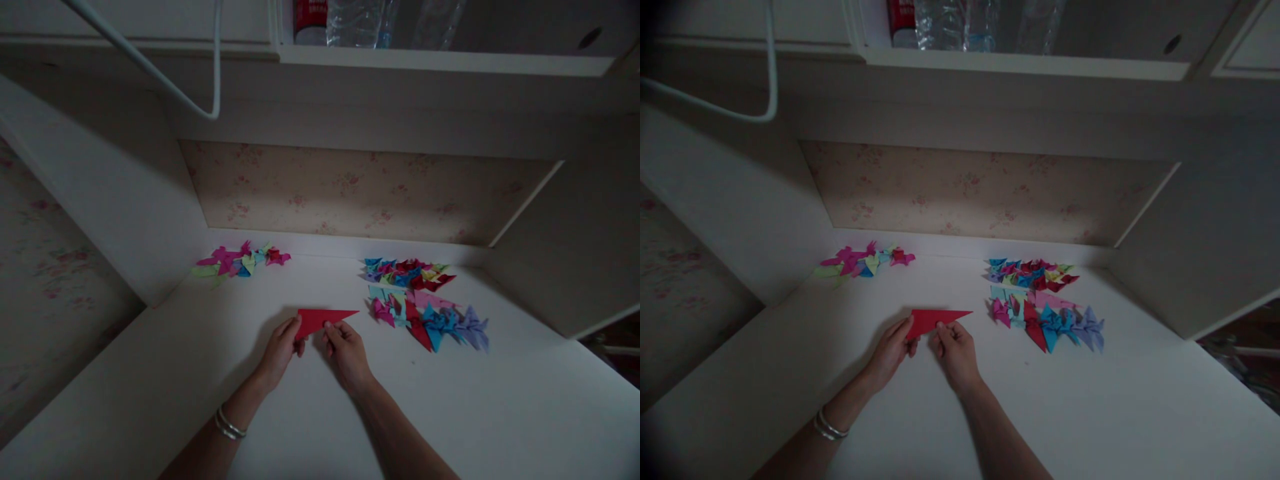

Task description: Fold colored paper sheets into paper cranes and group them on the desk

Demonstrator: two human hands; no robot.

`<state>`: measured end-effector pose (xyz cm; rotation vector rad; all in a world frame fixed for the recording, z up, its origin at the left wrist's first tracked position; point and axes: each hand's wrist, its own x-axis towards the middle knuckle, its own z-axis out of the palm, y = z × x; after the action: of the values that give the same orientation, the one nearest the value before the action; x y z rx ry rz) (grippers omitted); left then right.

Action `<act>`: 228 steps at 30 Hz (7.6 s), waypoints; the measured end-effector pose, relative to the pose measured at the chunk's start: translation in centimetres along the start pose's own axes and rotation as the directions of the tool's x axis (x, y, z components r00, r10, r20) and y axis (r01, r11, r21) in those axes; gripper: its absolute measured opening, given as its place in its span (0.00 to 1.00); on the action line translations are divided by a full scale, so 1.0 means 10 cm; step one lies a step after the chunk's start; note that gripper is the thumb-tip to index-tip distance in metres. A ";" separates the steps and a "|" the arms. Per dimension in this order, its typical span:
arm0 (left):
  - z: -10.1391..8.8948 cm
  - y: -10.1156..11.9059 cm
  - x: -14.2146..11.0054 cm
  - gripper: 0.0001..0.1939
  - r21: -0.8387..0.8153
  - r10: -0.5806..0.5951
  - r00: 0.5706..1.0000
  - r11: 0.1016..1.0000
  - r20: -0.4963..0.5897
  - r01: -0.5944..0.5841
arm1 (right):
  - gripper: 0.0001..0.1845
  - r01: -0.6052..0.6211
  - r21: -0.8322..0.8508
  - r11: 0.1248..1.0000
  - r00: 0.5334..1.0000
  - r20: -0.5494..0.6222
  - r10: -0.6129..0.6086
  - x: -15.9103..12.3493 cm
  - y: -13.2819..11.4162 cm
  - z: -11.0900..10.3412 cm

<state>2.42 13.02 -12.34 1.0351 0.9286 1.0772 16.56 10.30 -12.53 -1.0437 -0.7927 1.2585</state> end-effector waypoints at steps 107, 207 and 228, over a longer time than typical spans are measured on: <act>0.03 0.08 -0.05 0.13 0.163 0.051 0.993 0.984 0.110 -0.068 | 0.10 -0.012 0.019 1.000 1.000 -0.022 0.012 0.00 0.00 -0.03; 0.04 0.07 -0.04 0.16 0.212 0.029 0.995 0.976 0.090 -0.048 | 0.08 -0.069 0.244 0.967 0.997 0.051 0.058 0.00 0.01 0.00; 0.03 0.06 -0.04 0.17 0.216 0.032 0.995 0.975 0.094 -0.052 | 0.07 -0.066 0.294 0.954 0.996 0.070 0.047 -0.01 0.00 0.02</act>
<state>2.51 12.68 -11.60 1.2794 0.9709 0.9693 16.39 10.19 -12.47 -0.7914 -0.6003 1.4151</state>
